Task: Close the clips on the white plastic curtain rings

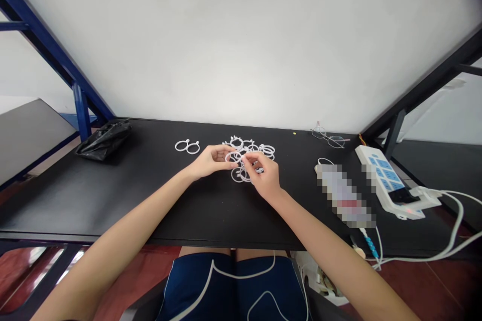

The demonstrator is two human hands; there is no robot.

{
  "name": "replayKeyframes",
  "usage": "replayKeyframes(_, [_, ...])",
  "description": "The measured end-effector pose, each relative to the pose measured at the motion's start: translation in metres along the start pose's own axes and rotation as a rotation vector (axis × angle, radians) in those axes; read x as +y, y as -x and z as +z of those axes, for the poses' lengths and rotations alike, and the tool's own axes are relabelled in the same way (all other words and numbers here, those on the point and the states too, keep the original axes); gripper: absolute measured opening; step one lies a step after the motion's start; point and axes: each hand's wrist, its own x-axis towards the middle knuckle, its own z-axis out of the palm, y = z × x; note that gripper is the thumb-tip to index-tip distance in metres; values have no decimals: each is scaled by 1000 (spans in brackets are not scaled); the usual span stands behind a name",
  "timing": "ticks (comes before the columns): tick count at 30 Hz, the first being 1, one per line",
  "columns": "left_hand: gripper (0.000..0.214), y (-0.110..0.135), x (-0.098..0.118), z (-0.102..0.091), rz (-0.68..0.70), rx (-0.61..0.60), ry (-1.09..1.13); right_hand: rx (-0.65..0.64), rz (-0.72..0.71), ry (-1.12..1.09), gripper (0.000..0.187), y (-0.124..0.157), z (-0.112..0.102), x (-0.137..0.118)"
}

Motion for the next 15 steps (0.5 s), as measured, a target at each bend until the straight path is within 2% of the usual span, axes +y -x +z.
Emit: replayKeyframes(15, [45, 1, 4, -3, -49, -17, 37, -62, 88, -99, 10, -1, 0, -5])
